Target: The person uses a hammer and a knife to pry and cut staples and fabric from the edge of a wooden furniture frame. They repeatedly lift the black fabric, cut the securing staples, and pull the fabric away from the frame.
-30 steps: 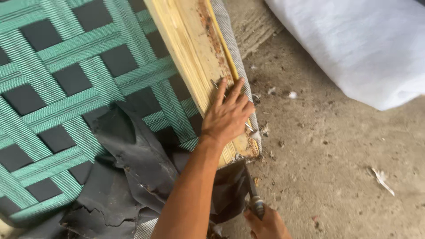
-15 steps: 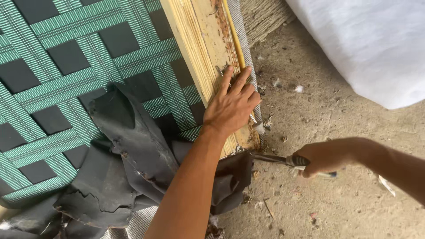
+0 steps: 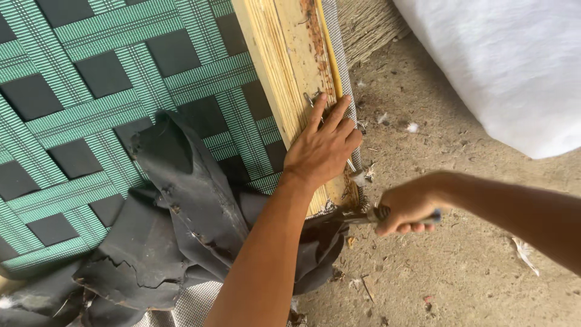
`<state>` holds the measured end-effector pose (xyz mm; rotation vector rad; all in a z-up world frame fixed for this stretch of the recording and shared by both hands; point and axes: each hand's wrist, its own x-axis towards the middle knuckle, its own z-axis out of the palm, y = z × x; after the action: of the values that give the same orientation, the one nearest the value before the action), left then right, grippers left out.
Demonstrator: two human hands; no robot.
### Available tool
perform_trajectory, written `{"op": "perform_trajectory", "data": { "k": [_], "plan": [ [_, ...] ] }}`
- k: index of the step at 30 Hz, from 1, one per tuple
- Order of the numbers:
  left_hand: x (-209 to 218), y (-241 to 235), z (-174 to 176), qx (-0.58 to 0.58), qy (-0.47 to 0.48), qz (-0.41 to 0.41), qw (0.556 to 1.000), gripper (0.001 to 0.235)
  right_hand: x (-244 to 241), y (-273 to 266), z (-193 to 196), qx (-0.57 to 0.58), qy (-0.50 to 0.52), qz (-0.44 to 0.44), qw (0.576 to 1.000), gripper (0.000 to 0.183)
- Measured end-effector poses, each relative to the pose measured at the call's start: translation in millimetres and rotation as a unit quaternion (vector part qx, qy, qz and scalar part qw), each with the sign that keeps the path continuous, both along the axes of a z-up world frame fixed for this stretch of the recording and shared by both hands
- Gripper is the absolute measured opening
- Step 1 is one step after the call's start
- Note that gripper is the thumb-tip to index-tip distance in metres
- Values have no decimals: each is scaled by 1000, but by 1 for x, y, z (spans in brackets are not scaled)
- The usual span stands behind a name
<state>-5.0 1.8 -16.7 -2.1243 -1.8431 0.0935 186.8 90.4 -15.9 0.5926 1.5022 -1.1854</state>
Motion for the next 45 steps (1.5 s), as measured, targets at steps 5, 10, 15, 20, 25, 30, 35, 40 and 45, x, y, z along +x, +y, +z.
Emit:
{"op": "perform_trajectory", "data": {
  "k": [5,10,15,20,25,30,35,40,45],
  "plan": [
    [-1,-3,0,19,-20,2,1000,22,54,-82,-7,55,61,-162,983,23],
    [-4,-2,-5,50,9,-14,999,19,56,-165,-38,32,24,-401,915,26],
    [-7,-1,1,55,-5,-8,998,18,29,-184,-46,75,46,-435,896,25],
    [3,-10,10,78,-7,-24,997,25,63,-194,-45,86,44,-401,911,26],
    [-1,1,29,38,-17,13,999,23,69,-170,-46,52,92,-243,964,30],
    [0,-6,-4,50,-11,1,999,22,113,-149,-40,-16,109,16,994,35],
    [-4,-1,-11,45,-20,-1,999,22,89,-78,4,90,72,90,989,40],
    [-5,3,-8,43,-9,-15,999,23,31,-36,39,196,39,143,969,33],
    [-6,3,-15,43,-17,-14,999,27,-6,-44,43,293,26,232,927,32]
  ]
}}
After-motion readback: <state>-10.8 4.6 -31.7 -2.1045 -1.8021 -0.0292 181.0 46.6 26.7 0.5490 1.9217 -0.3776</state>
